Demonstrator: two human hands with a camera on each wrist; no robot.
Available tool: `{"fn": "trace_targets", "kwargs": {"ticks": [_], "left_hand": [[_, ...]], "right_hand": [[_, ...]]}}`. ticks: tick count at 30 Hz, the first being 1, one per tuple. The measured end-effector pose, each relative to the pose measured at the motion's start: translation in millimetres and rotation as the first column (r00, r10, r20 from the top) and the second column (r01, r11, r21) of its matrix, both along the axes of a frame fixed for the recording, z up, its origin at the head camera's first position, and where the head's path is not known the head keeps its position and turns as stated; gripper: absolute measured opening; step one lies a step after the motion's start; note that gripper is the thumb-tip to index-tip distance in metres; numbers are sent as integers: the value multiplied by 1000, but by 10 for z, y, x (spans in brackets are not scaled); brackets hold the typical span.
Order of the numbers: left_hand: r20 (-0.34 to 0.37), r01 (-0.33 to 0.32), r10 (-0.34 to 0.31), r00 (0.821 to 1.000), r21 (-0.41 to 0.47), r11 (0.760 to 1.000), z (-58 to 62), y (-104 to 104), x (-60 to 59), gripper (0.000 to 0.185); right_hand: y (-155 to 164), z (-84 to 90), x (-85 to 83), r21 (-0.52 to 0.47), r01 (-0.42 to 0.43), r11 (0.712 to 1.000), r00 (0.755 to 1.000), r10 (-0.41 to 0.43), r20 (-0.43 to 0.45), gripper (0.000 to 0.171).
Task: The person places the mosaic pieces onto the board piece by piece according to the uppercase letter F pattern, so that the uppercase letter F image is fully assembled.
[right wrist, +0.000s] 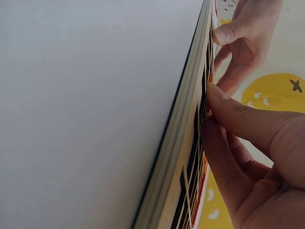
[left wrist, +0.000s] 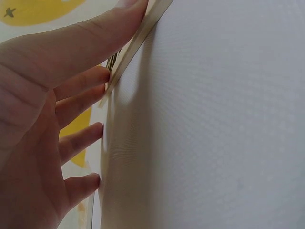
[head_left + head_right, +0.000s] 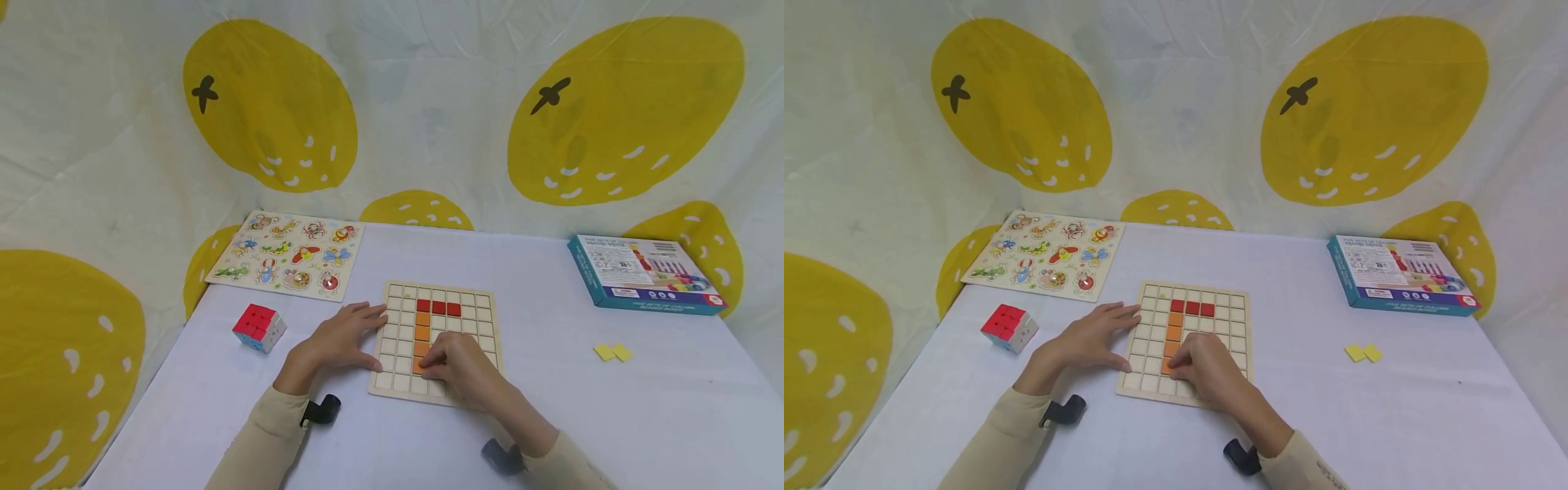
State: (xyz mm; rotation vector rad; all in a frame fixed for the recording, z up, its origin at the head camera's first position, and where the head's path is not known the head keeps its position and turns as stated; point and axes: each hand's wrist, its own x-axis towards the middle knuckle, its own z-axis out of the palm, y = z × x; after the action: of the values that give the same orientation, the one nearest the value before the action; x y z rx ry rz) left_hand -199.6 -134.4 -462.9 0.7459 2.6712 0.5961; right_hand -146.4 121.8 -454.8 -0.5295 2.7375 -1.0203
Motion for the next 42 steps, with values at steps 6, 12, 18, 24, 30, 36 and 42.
{"fn": "trace_targets", "kwargs": {"ticks": [6, 12, 18, 24, 30, 36, 42], "left_hand": [[1, 1, -1, 1000, -2, 1000, -19, -8, -1, 92], [2, -7, 7, 1000, -10, 1000, 2, 0, 12, 91], [5, -8, 8, 1000, -14, 1000, 7, 0, 17, 91], [0, 3, -3, 1000, -8, 1000, -8, 8, 11, 90], [2, 7, -7, 1000, -10, 1000, -2, 20, 4, 91], [-2, 0, 0, 1000, -22, 1000, 6, 12, -7, 91], [5, 4, -4, 1000, -30, 1000, 3, 8, -11, 91]], "right_hand": [[-7, -4, -3, -7, 11, 1000, 1000, -11, 13, 12], [-6, -19, -5, -10, 9, 1000, 1000, -8, 7, 12], [-1, -31, 6, -3, 10, 1000, 1000, -10, 7, 13], [75, -7, 30, -15, -21, 1000, 1000, 21, 6, 15], [315, 50, 88, -84, 1, 996, 999, 3, 39, 21], [684, 125, 117, 18, 100, 995, 995, -99, -10, 31], [1180, 161, 150, 128, 178, 976, 982, -168, -84, 37]]}}
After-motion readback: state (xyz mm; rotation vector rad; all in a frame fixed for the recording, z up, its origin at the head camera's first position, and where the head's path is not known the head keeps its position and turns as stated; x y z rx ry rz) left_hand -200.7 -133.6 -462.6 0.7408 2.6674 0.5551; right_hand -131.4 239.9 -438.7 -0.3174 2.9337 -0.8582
